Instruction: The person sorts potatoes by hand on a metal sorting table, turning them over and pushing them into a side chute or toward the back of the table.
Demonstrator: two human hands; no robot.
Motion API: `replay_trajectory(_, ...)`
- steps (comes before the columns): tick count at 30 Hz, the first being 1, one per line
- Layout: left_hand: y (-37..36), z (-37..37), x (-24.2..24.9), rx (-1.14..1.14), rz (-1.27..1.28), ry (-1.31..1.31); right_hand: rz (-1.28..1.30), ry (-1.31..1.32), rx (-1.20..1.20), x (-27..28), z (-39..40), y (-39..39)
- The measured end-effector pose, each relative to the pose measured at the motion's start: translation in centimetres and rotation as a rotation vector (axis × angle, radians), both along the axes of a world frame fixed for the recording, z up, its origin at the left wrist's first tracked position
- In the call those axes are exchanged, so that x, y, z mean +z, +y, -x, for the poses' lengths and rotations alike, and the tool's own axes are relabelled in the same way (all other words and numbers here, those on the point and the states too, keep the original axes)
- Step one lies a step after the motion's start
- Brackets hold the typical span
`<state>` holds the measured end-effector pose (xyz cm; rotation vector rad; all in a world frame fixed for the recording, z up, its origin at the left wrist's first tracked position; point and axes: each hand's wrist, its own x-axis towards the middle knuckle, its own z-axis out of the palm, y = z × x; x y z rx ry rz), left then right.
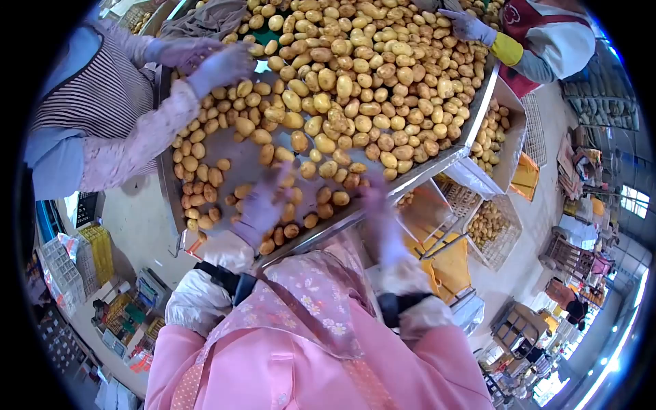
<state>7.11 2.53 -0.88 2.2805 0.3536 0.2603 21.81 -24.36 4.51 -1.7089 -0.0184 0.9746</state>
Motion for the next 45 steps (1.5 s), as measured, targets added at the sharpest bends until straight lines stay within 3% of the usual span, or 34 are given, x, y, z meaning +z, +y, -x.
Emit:
replay_trajectory(1,-1.5,-0.9,3.3,-0.184,0.055,0.136,-0.001,0.001,0.003,-1.2,1.6,3.5)
replay_trajectory(3,-2.7,0.0,3.8,-0.226,-0.008,0.178,-0.351,0.315,-0.15,-3.5,4.0,8.9)
replay_trajectory(4,-1.9,0.8,3.8,-0.219,-0.017,0.177,-0.36,0.315,-0.143,-3.2,2.6,10.4)
replay_trajectory(6,1.5,4.1,3.7,-0.242,-0.145,0.462,0.099,-0.178,0.254,-1.7,-0.8,13.8)
replay_trajectory(8,3.9,8.7,0.6,-0.138,-0.221,0.454,0.249,-0.689,0.407,-1.6,-3.6,17.4)
replay_trajectory(9,5.0,9.7,0.3,-0.13,-0.223,0.458,0.242,-0.688,0.413,-2.7,-4.7,19.1)
replay_trajectory(12,7.7,11.1,-0.3,0.069,-0.359,0.395,0.806,-1.277,0.892,-5.3,-4.6,23.3)
replay_trajectory(13,8.2,10.1,0.8,0.074,-0.365,0.399,0.797,-1.279,0.891,-5.5,-3.7,23.7)
replay_trajectory(15,8.8,7.3,1.9,0.296,-0.491,0.278,0.778,-1.178,1.086,-5.8,-2.3,23.8)
replay_trajectory(17,10.2,4.2,1.2,0.312,-0.447,0.227,0.729,-1.104,1.091,-5.4,-2.0,23.2)
replay_trajectory(19,10.9,0.5,1.4,0.282,-0.313,0.174,0.425,-0.645,0.831,-3.6,-2.2,21.4)
replay_trajectory(20,11.2,-0.7,0.8,0.276,-0.304,0.175,0.264,-0.202,0.654,-2.4,-2.8,20.3)
replay_trajectory(21,11.5,-2.0,-0.1,0.253,-0.263,0.237,0.273,-0.201,0.648,-3.2,-2.9,19.0)
replay_trajectory(23,11.0,-3.2,-1.3,0.214,-0.212,0.298,-0.461,0.413,0.105,-5.6,-2.5,16.1)
replay_trajectory(24,10.7,-3.3,-1.8,0.186,-0.296,0.369,-0.585,0.534,0.061,-3.8,-2.7,15.5)
replay_trajectory(29,10.3,-2.3,-3.4,0.052,-0.363,0.317,-0.765,0.736,-0.017,-3.2,-2.6,12.6)
replay_trajectory(31,10.2,-1.2,-2.9,0.033,-0.34,0.308,-0.744,0.829,-0.226,-1.8,-2.4,12.4)
replay_trajectory(32,10.3,-0.3,-2.5,0.012,-0.313,0.312,-0.729,0.819,-0.283,-1.5,-3.0,11.7)
replay_trajectory(34,10.4,2.1,-1.3,0.001,-0.29,0.324,-0.453,0.484,-0.48,-1.4,-5.7,8.3)
replay_trajectory(37,9.8,6.0,0.8,0.072,-0.262,0.296,-1.029,0.224,-0.327,0.9,-14.0,-2.2)
replay_trajectory(39,8.0,8.9,0.4,0.184,-0.518,0.368,-0.619,0.037,-0.865,2.3,-16.8,-4.5)
replay_trajectory(40,6.3,8.4,1.0,0.2,-0.383,0.306,-0.344,-0.05,-0.841,1.4,-17.1,-3.8)
replay_trajectory(41,5.2,8.0,1.8,0.039,-0.223,0.557,-0.072,-0.133,-0.808,-0.9,-17.0,-3.1)
replay_trajectory(42,3.5,5.1,6.1,-0.132,-0.052,0.806,-0.245,-0.168,-0.638,-8.8,-17.3,-4.7)
replay_trajectory(43,1.5,6.5,4.1,-0.247,-0.217,0.539,-0.143,-0.562,-0.285,-12.5,-15.4,-2.5)
replay_trajectory(44,-0.2,8.2,1.9,-0.356,-0.376,0.265,0.118,-0.767,0.086,-5.3,-8.4,5.8)
replay_trajectory(45,-0.2,8.5,1.6,-0.347,-0.373,0.271,0.331,-0.67,0.151,-3.7,-5.8,11.1)
